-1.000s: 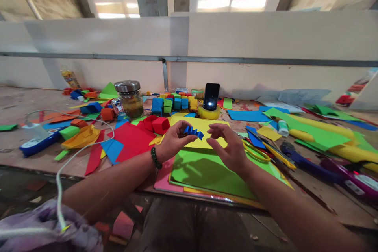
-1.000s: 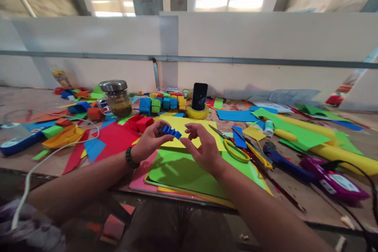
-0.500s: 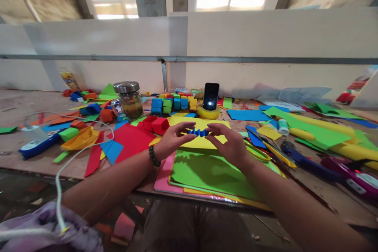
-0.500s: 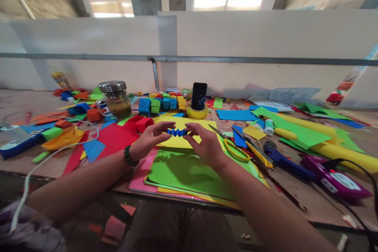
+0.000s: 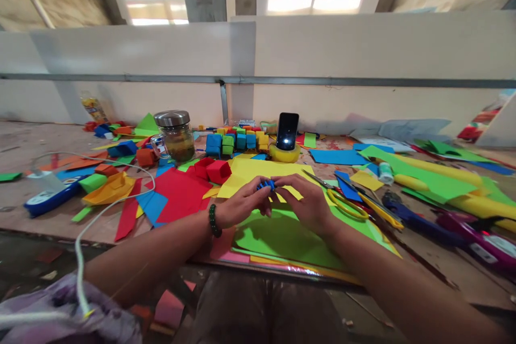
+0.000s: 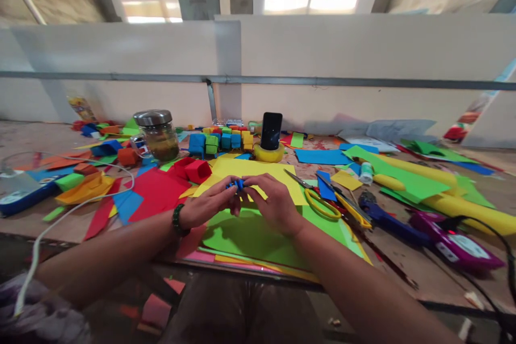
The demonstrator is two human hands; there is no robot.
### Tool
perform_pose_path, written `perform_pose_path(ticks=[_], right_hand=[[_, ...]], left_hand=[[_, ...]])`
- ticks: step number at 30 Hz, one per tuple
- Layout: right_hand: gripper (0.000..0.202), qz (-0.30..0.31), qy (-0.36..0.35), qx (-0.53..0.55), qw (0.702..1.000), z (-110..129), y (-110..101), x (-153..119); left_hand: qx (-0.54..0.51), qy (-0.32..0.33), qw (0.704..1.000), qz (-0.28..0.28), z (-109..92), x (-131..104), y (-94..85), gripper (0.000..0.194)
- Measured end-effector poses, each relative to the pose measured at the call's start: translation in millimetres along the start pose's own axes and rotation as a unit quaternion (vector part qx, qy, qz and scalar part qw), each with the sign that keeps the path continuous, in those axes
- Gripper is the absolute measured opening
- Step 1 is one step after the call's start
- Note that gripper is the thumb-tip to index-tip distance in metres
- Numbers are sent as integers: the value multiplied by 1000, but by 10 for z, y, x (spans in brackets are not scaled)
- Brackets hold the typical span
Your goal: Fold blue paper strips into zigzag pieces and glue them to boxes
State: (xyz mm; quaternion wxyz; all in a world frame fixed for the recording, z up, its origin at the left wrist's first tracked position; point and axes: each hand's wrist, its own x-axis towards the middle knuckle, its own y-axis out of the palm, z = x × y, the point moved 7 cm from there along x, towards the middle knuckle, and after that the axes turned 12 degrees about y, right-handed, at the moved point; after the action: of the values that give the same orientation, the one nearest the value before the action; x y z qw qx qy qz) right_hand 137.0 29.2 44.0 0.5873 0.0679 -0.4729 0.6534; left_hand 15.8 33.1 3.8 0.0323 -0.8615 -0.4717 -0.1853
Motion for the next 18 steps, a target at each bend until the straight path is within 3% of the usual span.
perform_pose_path(ticks=[3,6,10,18], right_hand=[[15,0,13,-4,1000,32,46,-9],[24,25,-4,-30,999,101,140,-25],[27,-29,4,-66,997,89,155,-24],[20,6,-20,-65,998,83,158,-22]], left_hand=[[-13,-9,1000,-18,36,11,35,48],[-92,10,995,-46,53,43,47,40],[-153,2,986,-61,122,69,78,33],[-96,-17,994,-50,140,47,72,47]])
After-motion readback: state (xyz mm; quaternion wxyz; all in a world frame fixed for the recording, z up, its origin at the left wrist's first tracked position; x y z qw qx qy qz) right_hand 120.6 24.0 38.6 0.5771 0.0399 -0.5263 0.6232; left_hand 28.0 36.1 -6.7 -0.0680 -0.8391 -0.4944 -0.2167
